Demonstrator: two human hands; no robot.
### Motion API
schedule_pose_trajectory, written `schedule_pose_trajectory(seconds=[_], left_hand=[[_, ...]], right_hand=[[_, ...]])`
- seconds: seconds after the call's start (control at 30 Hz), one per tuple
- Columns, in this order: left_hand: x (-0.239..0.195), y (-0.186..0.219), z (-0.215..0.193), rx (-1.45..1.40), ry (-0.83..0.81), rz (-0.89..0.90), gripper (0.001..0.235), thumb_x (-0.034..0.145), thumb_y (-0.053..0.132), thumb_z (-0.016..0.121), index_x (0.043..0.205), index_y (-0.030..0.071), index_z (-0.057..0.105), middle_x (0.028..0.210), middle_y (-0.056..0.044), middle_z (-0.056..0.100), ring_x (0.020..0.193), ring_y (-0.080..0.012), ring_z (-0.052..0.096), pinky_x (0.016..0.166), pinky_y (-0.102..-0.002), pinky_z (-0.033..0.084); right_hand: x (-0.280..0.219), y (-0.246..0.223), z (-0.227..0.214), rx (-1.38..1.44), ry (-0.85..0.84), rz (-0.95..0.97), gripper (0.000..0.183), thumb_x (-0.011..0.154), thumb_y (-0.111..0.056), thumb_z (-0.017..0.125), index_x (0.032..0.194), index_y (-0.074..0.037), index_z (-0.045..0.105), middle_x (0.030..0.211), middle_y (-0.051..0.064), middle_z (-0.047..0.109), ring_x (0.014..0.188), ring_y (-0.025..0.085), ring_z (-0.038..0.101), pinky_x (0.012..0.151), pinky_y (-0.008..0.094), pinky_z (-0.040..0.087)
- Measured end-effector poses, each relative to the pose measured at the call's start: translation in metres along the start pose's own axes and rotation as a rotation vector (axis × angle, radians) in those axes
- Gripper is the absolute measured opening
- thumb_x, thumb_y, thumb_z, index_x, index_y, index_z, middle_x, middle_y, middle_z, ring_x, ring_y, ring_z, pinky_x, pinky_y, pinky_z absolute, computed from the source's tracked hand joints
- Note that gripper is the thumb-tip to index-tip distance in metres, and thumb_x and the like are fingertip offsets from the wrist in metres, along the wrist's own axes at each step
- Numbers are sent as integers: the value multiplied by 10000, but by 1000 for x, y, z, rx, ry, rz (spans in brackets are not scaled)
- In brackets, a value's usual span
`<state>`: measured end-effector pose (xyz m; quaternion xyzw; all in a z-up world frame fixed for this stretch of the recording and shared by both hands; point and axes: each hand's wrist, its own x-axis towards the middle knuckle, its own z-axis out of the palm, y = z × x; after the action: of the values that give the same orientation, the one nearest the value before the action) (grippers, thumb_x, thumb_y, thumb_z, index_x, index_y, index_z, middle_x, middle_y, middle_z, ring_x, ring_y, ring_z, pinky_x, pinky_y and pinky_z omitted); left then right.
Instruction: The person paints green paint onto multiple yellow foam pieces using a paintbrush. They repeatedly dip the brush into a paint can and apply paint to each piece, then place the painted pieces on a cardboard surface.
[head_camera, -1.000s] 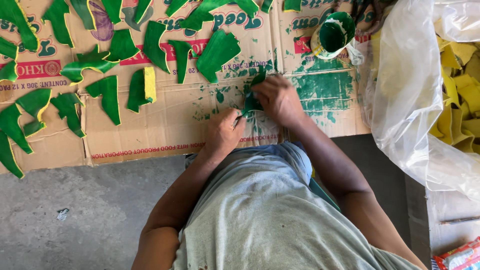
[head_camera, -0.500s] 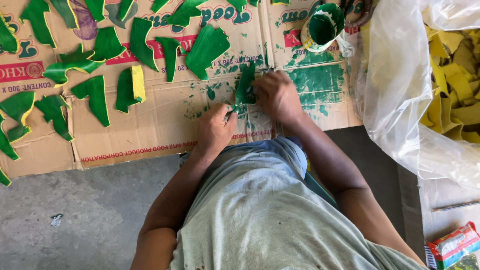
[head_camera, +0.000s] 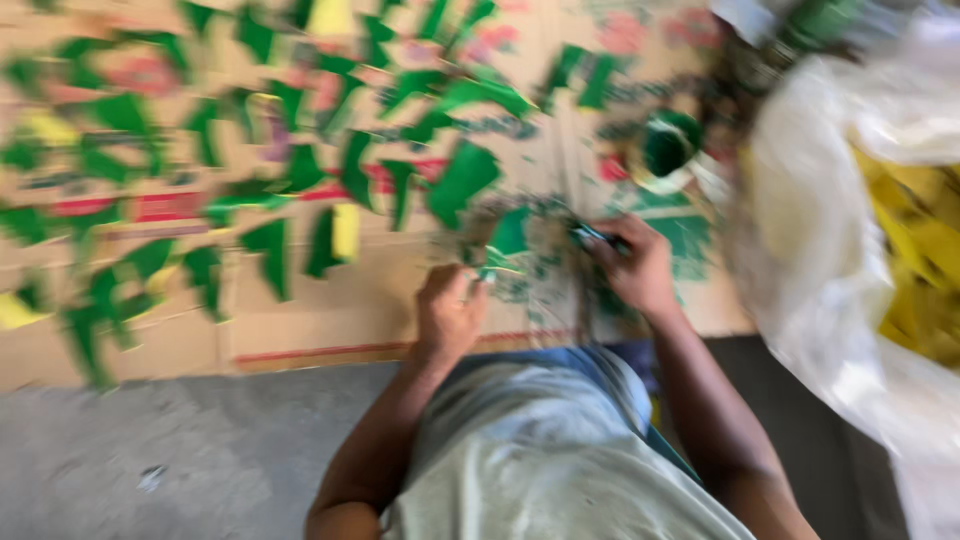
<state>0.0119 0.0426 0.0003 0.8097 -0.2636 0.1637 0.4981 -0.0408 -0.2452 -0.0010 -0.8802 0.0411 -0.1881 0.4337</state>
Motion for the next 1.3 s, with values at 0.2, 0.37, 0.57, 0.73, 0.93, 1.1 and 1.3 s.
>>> schedule_pose_trajectory(seconds=[0.2,0.37,0.57,0.73,0.93,1.1,1.3], left_hand=[[19,-19,-36,141,169,86,178,800,45,766,944,57,662,875,-103,679,883,-344,655,875,-466,499],[35,-26,-58,213,237,111,144,805,55,761,908,59,661,878,-116,677,904,-333,648,878,-467,490],[82,-24,-33,229,197,212,77,862,54,726,902,77,664,859,-121,671,891,-367,626,921,-496,455],[174,-9,34,135,87,304,122,886,95,750,944,53,651,942,-144,696,979,-373,607,962,-467,425],[279,-36,178,150,25,178,118,856,169,741,851,70,678,759,-135,692,847,-364,628,881,-483,422],[311,-42,276,131,-27,172,103,839,198,743,824,117,682,686,-105,695,773,-352,659,865,-476,435],[313,-59,339,151,-108,160,95,848,204,736,830,121,695,687,-102,702,752,-340,669,848,-459,437]], right_hand=[[-10,15,23,135,-45,104,180,930,-52,774,1106,-31,740,1004,84,743,880,111,646,805,265,523],[-9,18,36,141,-54,72,194,907,-55,788,1092,-27,733,994,93,753,892,113,661,813,269,525],[-11,11,38,138,-91,-46,164,855,-38,771,1015,-20,741,971,110,719,900,195,675,803,318,520],[1,7,37,357,-91,128,152,875,-32,771,1025,-21,758,874,45,686,822,113,628,745,260,497],[-11,18,21,610,-63,164,144,941,-4,712,1085,3,698,980,16,672,918,71,600,811,240,486],[-6,18,23,573,-71,171,128,935,-5,735,1062,3,725,955,33,663,869,82,603,753,246,485],[-7,14,14,620,-76,187,147,934,-12,742,1078,4,719,978,42,671,876,95,618,761,249,500]])
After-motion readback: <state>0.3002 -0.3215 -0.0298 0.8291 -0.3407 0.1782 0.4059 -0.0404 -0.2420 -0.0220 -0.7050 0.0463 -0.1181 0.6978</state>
